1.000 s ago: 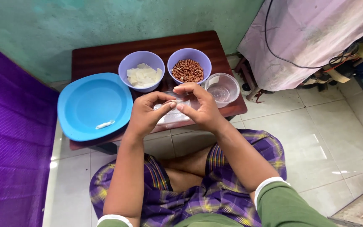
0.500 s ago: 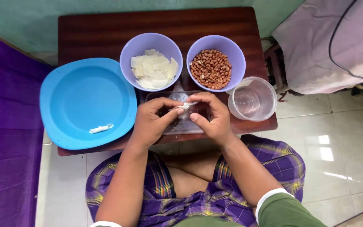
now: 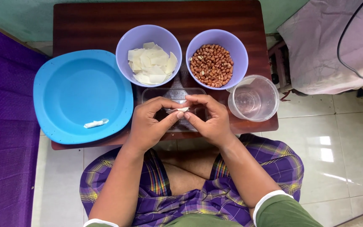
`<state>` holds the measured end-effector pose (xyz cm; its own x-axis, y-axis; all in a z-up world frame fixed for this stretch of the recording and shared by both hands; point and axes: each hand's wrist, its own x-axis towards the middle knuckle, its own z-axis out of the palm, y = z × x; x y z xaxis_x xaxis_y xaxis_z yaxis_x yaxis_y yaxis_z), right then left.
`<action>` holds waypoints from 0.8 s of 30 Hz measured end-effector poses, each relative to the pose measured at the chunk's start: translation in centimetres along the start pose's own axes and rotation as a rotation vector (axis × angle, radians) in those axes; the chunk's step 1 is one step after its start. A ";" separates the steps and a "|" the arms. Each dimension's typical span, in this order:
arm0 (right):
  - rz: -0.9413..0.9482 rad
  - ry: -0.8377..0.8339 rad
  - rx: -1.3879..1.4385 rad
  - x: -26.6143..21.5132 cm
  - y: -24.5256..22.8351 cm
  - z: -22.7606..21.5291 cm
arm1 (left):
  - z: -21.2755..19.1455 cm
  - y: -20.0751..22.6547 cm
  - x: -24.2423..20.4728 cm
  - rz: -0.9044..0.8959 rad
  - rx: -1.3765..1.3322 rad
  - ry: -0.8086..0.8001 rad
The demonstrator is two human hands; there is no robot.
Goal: Rolling thin white slices into small cylindrical shapes at a table with bowls of peanuts and other ingredients.
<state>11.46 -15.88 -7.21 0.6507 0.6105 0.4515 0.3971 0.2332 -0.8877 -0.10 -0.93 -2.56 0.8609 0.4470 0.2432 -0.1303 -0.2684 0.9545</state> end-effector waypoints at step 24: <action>0.051 -0.061 0.141 -0.4 0.4 -0.3 | 0.3 -0.7 -0.6 0.014 0.028 -0.013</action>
<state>11.56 -16.30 -7.74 0.6256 0.6680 0.4030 0.2666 0.3024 -0.9151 -0.36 -1.26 -3.45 0.8653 0.4323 0.2538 -0.1284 -0.2983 0.9458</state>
